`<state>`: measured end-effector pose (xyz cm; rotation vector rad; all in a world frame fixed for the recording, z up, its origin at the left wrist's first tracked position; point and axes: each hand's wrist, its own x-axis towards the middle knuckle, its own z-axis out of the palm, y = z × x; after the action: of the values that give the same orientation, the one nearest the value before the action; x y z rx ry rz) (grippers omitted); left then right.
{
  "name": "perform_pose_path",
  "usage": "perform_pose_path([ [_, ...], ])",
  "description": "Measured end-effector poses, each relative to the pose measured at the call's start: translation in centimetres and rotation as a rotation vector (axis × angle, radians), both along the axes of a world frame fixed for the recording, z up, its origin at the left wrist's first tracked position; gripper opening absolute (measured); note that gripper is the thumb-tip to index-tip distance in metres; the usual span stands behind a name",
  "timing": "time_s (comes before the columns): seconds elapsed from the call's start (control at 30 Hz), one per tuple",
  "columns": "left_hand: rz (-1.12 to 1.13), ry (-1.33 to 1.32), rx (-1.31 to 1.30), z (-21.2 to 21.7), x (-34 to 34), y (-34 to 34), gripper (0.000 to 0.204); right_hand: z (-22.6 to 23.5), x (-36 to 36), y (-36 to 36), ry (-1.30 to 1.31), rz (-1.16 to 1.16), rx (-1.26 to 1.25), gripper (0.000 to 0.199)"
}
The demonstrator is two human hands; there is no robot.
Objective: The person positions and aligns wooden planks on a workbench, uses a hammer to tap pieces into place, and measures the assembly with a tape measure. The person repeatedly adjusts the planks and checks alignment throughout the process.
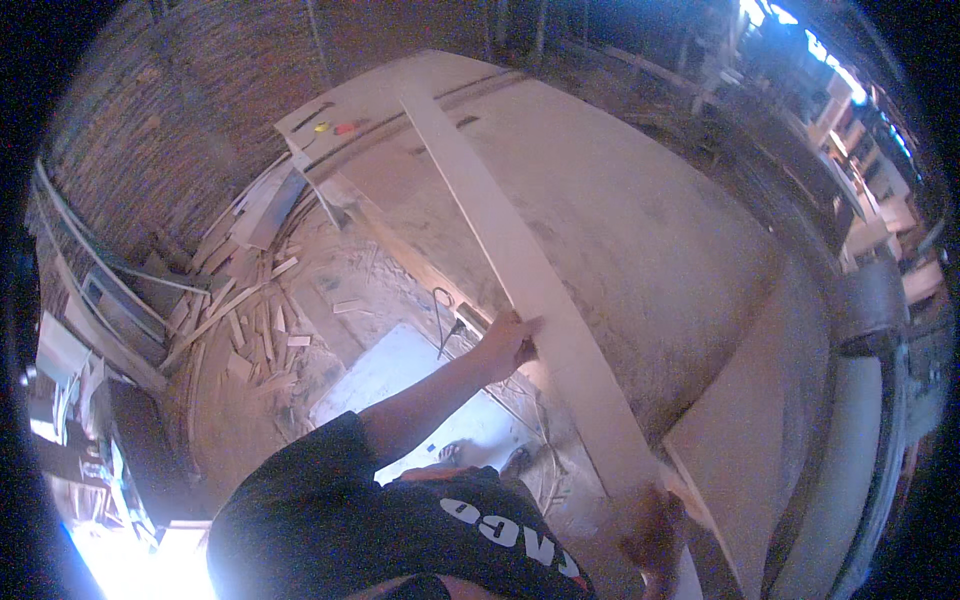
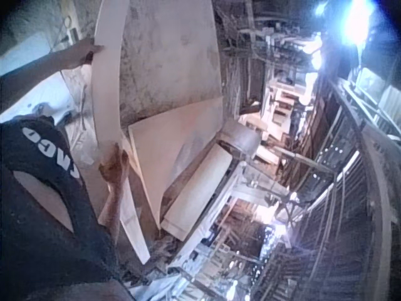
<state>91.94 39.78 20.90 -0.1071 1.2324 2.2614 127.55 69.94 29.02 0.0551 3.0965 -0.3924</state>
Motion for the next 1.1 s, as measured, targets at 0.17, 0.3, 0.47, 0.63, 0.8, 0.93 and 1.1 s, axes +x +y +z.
perform_pose_path([
  [0.17,0.043,-0.130,-0.066,-1.5,-0.3,3.0,0.034,-1.4,-3.3,6.5,-0.155,-0.019,0.198,0.114],
  [0.3,-0.016,-0.141,-0.010,-4.3,-1.1,5.9,0.029,-2.7,-5.9,12.9,-0.236,0.019,0.209,0.121],
  [0.47,-0.234,-0.089,-0.082,-5.9,-2.2,8.3,0.034,-6.3,-8.8,21.9,-0.226,0.201,0.131,0.126],
  [0.63,-0.397,0.059,-0.376,-5.1,-1.0,6.6,0.040,-9.4,-15.3,27.6,-0.160,0.218,0.270,0.124],
  [0.8,-0.242,-0.077,-0.647,-8.8,4.3,-2.7,0.048,-8.5,-23.4,27.0,-0.261,0.024,0.198,0.128],
  [0.93,0.114,-0.196,-0.887,-20.1,14.2,-13.9,0.035,-10.0,-27.5,29.0,-0.348,-0.046,0.351,0.139],
  [1.1,-0.464,-0.516,-1.769,-27.0,35.3,-27.7,0.054,-18.6,-30.6,32.4,-0.277,0.060,0.324,0.147],
])
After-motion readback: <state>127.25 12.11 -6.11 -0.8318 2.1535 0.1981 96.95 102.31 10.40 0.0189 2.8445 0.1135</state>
